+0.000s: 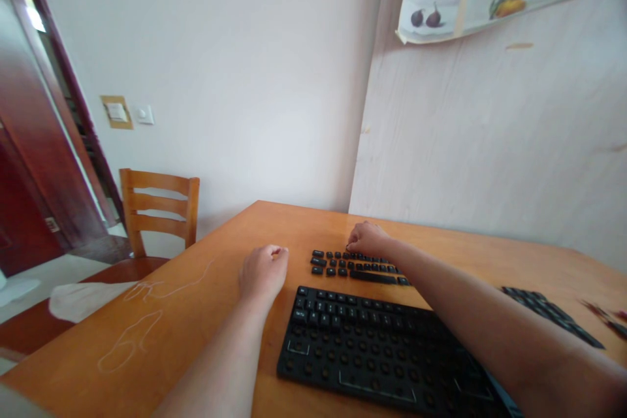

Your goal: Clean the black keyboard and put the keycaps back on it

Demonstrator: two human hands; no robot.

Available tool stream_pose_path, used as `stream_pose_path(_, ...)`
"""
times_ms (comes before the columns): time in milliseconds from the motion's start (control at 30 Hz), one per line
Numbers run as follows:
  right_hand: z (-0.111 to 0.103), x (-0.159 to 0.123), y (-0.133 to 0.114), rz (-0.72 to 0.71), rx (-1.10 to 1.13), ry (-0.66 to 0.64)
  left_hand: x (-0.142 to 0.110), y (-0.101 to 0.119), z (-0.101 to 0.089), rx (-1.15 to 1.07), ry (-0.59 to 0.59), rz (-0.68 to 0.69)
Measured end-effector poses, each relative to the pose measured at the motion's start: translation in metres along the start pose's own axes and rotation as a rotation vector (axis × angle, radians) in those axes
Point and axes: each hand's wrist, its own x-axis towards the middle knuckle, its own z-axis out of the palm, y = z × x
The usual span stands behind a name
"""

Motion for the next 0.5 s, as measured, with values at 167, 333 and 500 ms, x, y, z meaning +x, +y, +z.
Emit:
stream_pose_path(167,-0.013,-0.013,-0.006,-0.035,0.022,0.057,-0.001,0.003,-0.002,0.004,-0.014,-0.020)
stream_pose_path(333,-0.034,-0.052,-0.023,-0.144,0.056,0.136,0.000,0.002,-0.001,0.009,-0.022,-0.014)
stream_pose_path(500,-0.040,-0.110,-0.048,-0.341,0.127,0.179,0.000,0.002,0.000,0.021,-0.011,0.004)
